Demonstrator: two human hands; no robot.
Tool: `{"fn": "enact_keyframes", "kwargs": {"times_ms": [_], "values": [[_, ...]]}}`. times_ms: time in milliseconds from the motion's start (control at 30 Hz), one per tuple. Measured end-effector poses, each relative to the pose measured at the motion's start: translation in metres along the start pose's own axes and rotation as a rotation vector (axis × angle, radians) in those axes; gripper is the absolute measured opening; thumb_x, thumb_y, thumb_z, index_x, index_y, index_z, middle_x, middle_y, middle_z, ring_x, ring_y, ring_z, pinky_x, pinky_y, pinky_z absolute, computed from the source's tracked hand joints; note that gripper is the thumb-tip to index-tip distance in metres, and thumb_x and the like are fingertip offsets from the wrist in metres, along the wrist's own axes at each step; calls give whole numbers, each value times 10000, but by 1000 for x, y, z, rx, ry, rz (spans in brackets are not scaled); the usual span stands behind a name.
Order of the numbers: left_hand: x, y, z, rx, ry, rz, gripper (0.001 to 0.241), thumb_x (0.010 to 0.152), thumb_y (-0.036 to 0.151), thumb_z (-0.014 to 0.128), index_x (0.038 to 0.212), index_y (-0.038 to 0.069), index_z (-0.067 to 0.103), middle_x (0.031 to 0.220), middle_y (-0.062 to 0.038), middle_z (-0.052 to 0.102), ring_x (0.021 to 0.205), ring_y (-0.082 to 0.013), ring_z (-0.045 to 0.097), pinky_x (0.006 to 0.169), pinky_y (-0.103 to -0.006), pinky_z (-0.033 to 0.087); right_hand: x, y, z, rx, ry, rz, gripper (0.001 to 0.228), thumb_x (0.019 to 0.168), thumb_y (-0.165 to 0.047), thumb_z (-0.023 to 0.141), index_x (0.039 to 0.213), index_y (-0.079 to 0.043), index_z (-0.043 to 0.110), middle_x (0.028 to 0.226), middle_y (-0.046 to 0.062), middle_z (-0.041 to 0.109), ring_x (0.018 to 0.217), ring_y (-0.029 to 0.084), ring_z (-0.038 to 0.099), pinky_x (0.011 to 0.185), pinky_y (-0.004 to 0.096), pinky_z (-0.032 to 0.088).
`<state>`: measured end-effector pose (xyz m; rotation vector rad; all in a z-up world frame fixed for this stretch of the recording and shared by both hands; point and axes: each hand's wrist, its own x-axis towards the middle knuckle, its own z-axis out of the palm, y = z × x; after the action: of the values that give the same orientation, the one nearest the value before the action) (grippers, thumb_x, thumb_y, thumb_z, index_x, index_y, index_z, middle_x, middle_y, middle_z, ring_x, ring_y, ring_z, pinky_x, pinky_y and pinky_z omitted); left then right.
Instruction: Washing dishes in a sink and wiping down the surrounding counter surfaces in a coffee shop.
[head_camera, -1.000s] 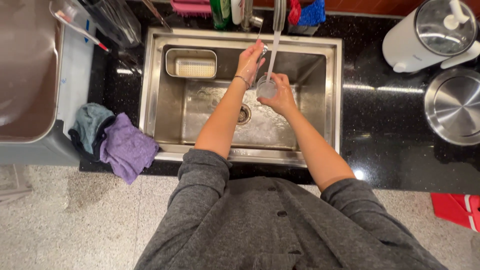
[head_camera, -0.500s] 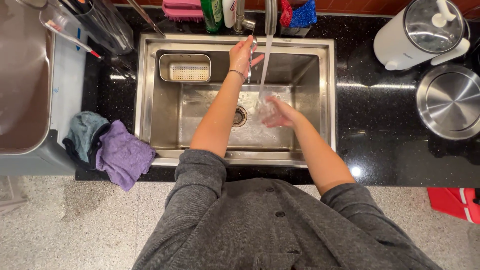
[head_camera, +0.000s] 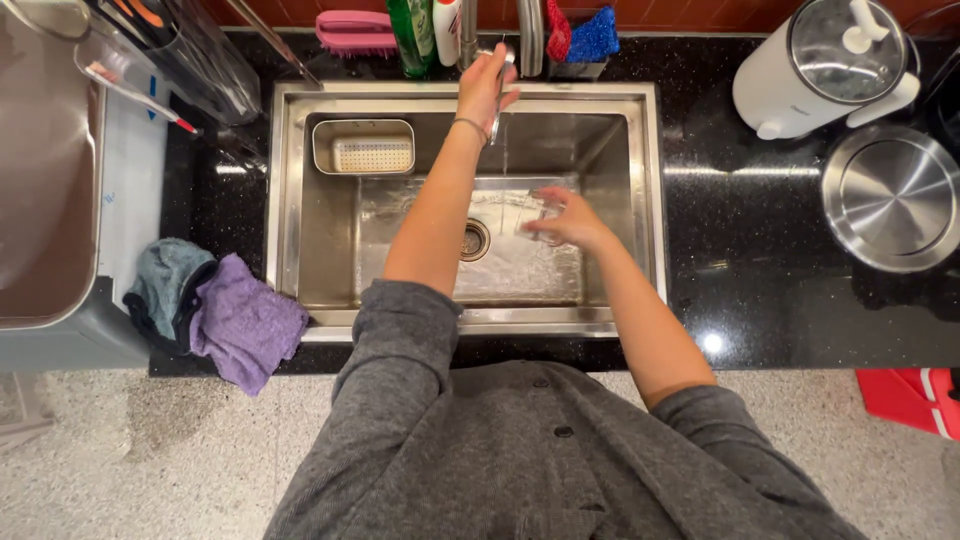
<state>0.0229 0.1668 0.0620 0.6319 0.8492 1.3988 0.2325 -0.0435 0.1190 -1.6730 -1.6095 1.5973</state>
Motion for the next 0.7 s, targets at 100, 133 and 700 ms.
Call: {"fn": "enact_keyframes", "kwargs": {"times_ms": [100,133,700], "values": [[-53,-6,-25,48,112,-180,331,988,403,594,1068,82,570,1107,-91,746,667,-216,720,524,-324,537,13,38,-2,712,-184,-47,628,782,-378,795,1311,-228,491,1266,116,616,968,340,668,701,520,592],[-67,-22,-43,46,121,-183,331,988,403,594,1068,82,570,1107,-91,746,667,-216,720,524,-324,537,8,37,1,712,-191,-40,628,782,-378,795,1311,-228,491,1266,116,616,968,340,668,701,520,592],[-261,24,-67,487,20,138,328,1050,60,497,1351,115,613,1173,-35,743,755,-111,733,571,-234,504,26,23,27,1429,-548,-116,533,1010,-534,525,1345,-121,563,1268,133,665,738,252,586,547,353,487]]}}
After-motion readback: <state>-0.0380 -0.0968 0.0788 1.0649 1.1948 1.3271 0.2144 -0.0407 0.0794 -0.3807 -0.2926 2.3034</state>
